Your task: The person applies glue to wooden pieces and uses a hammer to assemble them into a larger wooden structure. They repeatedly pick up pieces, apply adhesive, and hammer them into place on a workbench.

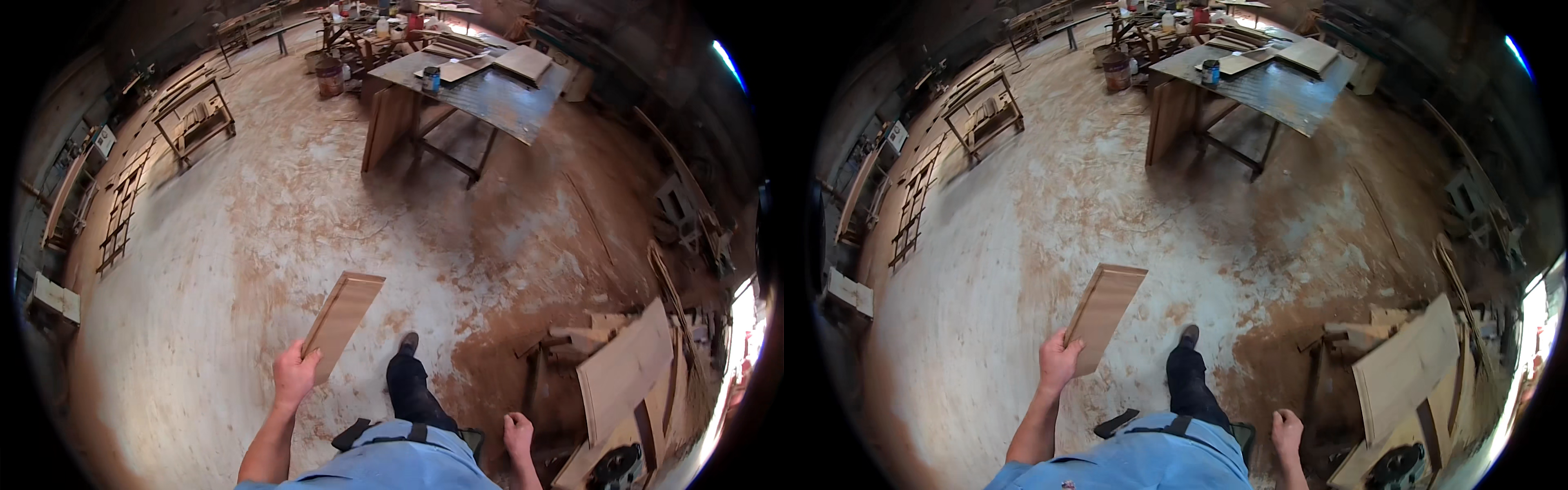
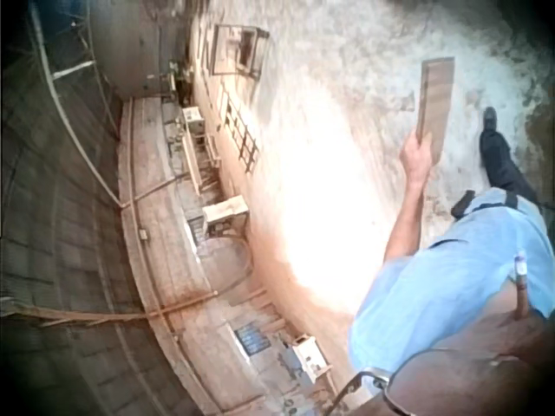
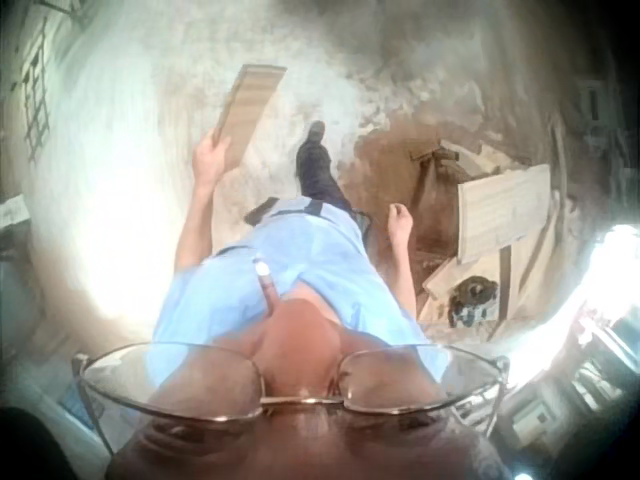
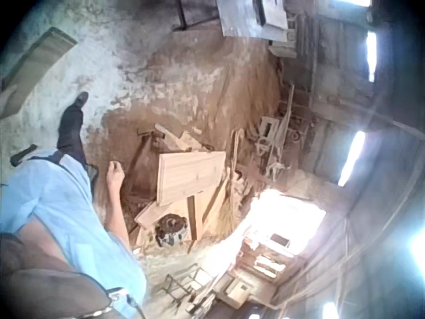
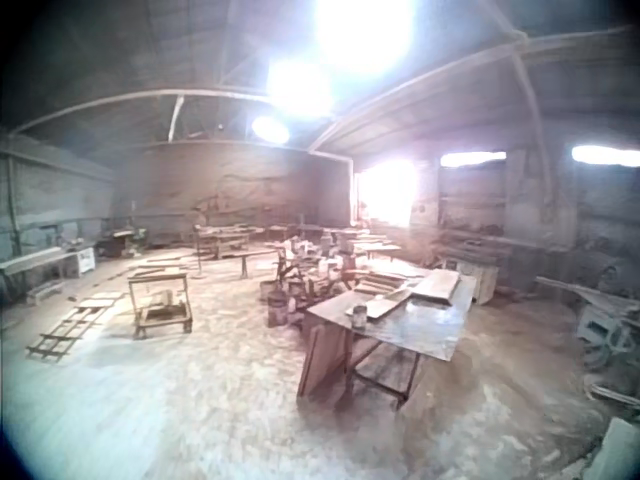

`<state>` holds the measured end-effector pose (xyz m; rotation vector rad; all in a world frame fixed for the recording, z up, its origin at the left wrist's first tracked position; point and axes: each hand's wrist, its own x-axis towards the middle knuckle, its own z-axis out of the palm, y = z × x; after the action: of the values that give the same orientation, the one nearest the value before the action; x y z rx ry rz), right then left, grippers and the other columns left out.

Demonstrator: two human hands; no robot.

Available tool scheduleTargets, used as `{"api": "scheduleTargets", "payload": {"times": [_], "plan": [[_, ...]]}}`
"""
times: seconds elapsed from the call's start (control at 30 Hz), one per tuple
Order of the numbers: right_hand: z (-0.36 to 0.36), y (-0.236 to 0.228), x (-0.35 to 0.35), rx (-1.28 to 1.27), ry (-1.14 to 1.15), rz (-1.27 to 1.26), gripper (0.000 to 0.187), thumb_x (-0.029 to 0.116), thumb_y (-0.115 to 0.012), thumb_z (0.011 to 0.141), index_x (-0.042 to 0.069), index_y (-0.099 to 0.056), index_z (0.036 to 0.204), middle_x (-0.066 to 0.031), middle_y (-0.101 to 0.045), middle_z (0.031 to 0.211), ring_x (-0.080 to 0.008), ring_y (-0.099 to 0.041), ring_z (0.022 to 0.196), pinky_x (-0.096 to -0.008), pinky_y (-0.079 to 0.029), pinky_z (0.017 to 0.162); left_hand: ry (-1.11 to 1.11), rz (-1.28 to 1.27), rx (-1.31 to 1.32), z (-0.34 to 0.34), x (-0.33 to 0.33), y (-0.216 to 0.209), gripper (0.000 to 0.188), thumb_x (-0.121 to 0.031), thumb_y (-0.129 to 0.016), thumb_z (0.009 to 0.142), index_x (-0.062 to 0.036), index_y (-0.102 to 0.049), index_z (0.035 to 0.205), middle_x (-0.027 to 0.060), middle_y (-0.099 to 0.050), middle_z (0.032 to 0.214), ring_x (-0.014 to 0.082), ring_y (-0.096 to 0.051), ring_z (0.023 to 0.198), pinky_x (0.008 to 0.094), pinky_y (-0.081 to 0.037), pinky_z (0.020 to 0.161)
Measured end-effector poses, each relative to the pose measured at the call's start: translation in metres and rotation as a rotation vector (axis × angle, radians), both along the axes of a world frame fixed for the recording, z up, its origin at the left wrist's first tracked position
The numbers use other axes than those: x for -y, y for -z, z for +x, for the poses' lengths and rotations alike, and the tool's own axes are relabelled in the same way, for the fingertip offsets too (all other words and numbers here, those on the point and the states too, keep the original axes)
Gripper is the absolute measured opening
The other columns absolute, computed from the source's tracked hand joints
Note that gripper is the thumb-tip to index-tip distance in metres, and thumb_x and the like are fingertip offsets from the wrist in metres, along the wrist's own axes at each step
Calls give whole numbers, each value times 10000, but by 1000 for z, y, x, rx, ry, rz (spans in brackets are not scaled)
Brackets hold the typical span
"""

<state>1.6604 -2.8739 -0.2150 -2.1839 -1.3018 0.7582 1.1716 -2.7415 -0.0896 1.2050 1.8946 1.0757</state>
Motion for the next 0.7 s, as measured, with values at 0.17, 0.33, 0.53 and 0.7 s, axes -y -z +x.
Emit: {"api": "scheduleTargets", "payload": {"times": [0.17,0.33,0.53,0.7], "plan": [[-59,-3,-231,-539,134,-97,141,140,-570,932,20,-613,870,-47,-590,632,-114,-538,458,-282,-424,392,-87,8,57,-31,-119,-23,254,-129,-698,831,-36,-688,1067,112,-726,859,112,-664,766,283,-527,718],[-110,-50,-461,-602,-54,78,115,150,-545,951,47,-567,903,-34,-549,615,-105,-513,459,-264,-405,382,-139,-13,-79,-53,-223,-61,278,-147,-712,825,-47,-692,1083,105,-730,850,114,-666,744,282,-530,695],[-168,-131,-693,-639,-90,255,116,177,-563,951,64,-571,975,-9,-538,652,-85,-464,475,-241,-371,411,-198,9,-4,-90,-358,-40,254,-128,-694,836,-35,-688,1073,90,-722,811,87,-648,733,278,-525,671],[-198,-165,-826,-663,35,246,282,192,-612,925,48,-550,1160,-21,-570,711,-89,-480,505,-250,-392,440,-155,83,193,-111,-491,-32,229,-81,-677,836,1,-677,1050,73,-719,833,95,-635,743,276,-518,679]]}}
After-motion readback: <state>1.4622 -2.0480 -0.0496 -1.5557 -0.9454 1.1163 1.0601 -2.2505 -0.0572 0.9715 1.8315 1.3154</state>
